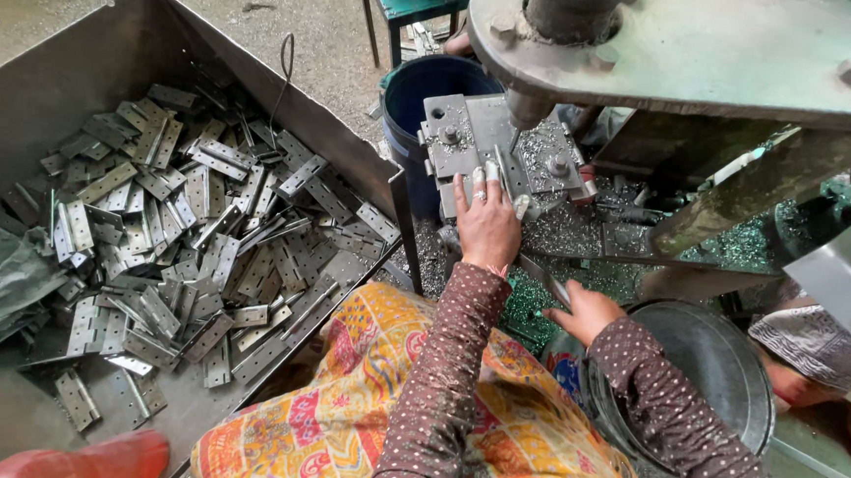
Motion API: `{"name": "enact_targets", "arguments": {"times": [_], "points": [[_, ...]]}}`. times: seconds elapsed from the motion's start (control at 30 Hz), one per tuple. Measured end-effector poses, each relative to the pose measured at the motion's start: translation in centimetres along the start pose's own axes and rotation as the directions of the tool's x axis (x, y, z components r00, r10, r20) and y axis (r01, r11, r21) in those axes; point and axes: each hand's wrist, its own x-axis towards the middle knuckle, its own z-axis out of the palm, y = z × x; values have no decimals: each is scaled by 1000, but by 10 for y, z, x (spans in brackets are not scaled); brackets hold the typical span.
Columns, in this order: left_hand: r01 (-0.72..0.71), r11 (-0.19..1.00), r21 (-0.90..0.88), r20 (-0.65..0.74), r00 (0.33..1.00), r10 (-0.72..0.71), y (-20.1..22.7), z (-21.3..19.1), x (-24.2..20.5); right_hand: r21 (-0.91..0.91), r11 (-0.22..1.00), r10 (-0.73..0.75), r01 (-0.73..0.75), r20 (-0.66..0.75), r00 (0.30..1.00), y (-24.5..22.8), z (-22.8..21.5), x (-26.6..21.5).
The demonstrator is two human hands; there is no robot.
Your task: The person sits on the floor and repeatedly places small metal brackets into a manual punching machine. They use a metal rod to press the lever and eject the processed pieces, then return them to a nearby metal bin. The cycle continues with new pieces from the bin.
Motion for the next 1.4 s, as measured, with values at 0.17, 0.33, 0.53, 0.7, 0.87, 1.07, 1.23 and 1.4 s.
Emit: {"name": "enact_targets", "arguments": {"times": [0.17,0.33,0.53,0.7,0.87,1.07,1.23,1.4], "points": [[-4,1000,10,-31,1000,4,2,-2,7,66,992,-85,108,-290,953,17,67,-2],[-19,999,-26,47,999,20,0,-2,-7,219,976,2,13,-69,998,19,64,-3],[5,1000,-27,108,994,-2,-2,12,26,2,1000,1,-1,-76,997,15,9,2],[-8,1000,-16,93,996,9,-4,8,26,81,996,52,-41,-139,989,14,67,0],[-29,999,-44,52,998,31,-3,-2,1,310,950,27,-29,11,1000,19,57,0],[-12,1000,-27,66,998,14,-10,13,27,-85,996,18,-20,-21,1000,3,-13,0],[-13,999,37,7,1000,13,-10,20,31,102,994,65,-49,-154,986,-2,45,-16],[-33,999,-8,121,992,34,-8,14,17,83,996,39,-31,-93,995,6,44,-4]]}}
